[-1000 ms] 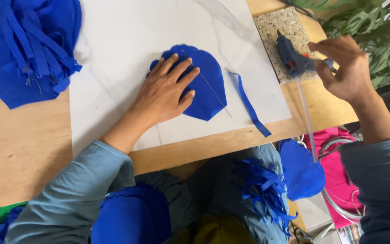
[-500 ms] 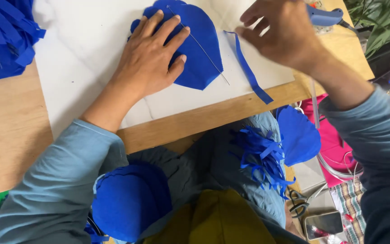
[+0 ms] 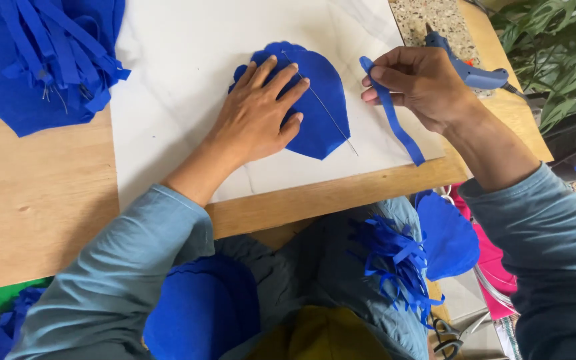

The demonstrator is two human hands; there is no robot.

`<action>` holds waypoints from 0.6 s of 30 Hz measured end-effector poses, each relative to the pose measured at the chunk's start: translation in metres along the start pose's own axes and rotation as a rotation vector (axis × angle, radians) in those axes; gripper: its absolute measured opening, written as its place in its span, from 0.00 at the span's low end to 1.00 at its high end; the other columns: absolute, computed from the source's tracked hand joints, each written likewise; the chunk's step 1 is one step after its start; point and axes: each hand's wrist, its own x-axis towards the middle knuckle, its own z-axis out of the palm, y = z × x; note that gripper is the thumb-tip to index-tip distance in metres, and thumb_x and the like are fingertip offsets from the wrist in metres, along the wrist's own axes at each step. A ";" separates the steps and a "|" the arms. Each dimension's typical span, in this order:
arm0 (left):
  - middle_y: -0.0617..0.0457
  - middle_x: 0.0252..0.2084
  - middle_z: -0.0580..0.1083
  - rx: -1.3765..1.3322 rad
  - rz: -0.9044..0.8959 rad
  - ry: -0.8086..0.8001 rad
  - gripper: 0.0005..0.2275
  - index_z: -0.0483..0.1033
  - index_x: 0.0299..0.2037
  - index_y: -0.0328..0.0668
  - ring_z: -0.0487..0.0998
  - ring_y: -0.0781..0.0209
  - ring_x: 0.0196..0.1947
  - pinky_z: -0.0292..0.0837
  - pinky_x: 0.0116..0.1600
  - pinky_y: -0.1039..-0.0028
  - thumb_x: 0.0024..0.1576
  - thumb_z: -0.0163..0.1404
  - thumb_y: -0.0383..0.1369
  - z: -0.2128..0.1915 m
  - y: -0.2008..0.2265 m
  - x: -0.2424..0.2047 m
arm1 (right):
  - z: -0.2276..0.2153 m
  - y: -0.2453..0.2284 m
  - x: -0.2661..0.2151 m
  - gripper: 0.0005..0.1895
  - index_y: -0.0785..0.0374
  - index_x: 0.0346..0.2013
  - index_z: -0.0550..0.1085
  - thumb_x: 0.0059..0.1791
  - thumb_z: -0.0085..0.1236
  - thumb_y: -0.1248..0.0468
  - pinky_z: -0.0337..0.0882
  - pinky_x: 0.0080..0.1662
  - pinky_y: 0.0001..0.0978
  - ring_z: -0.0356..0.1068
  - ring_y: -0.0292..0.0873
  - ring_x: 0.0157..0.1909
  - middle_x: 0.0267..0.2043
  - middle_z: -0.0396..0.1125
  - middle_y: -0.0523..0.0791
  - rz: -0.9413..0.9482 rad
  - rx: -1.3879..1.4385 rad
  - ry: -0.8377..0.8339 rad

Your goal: Gluing and trimming blue fabric pieces to create a decorative craft item

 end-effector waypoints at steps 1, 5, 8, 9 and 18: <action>0.43 0.58 0.61 -0.013 -0.001 0.010 0.19 0.67 0.52 0.41 0.52 0.39 0.59 0.44 0.61 0.52 0.52 0.42 0.38 -0.001 0.001 -0.002 | 0.004 -0.004 0.000 0.07 0.71 0.37 0.67 0.47 0.47 0.70 0.75 0.44 0.29 0.70 0.41 0.34 0.33 0.65 0.49 0.065 0.065 0.002; 0.42 0.57 0.61 -0.007 -0.001 0.027 0.19 0.67 0.53 0.40 0.53 0.38 0.59 0.45 0.60 0.51 0.52 0.42 0.38 0.003 0.000 -0.002 | 0.016 -0.006 0.012 0.05 0.71 0.37 0.68 0.48 0.48 0.70 0.74 0.35 0.23 0.67 0.36 0.28 0.32 0.65 0.47 0.036 0.030 -0.006; 0.42 0.57 0.61 -0.002 -0.029 0.009 0.19 0.65 0.53 0.41 0.52 0.37 0.59 0.42 0.61 0.49 0.53 0.41 0.39 0.008 -0.004 -0.001 | 0.028 -0.005 0.031 0.02 0.69 0.35 0.68 0.48 0.49 0.74 0.60 0.21 0.16 0.58 0.31 0.21 0.29 0.63 0.45 -0.124 -0.083 -0.019; 0.42 0.57 0.60 -0.006 -0.036 -0.007 0.20 0.64 0.54 0.42 0.51 0.37 0.59 0.41 0.61 0.49 0.53 0.39 0.40 0.010 -0.005 -0.001 | 0.033 -0.003 0.036 0.02 0.71 0.33 0.71 0.47 0.52 0.76 0.63 0.26 0.20 0.60 0.33 0.22 0.28 0.65 0.46 -0.416 -0.405 0.082; 0.41 0.53 0.64 -0.056 -0.028 0.132 0.18 0.70 0.48 0.40 0.54 0.36 0.57 0.46 0.59 0.45 0.49 0.45 0.38 0.011 -0.005 -0.004 | 0.078 0.003 0.065 0.05 0.70 0.30 0.77 0.41 0.59 0.77 0.60 0.25 0.27 0.60 0.39 0.21 0.30 0.64 0.46 -0.963 -1.001 0.299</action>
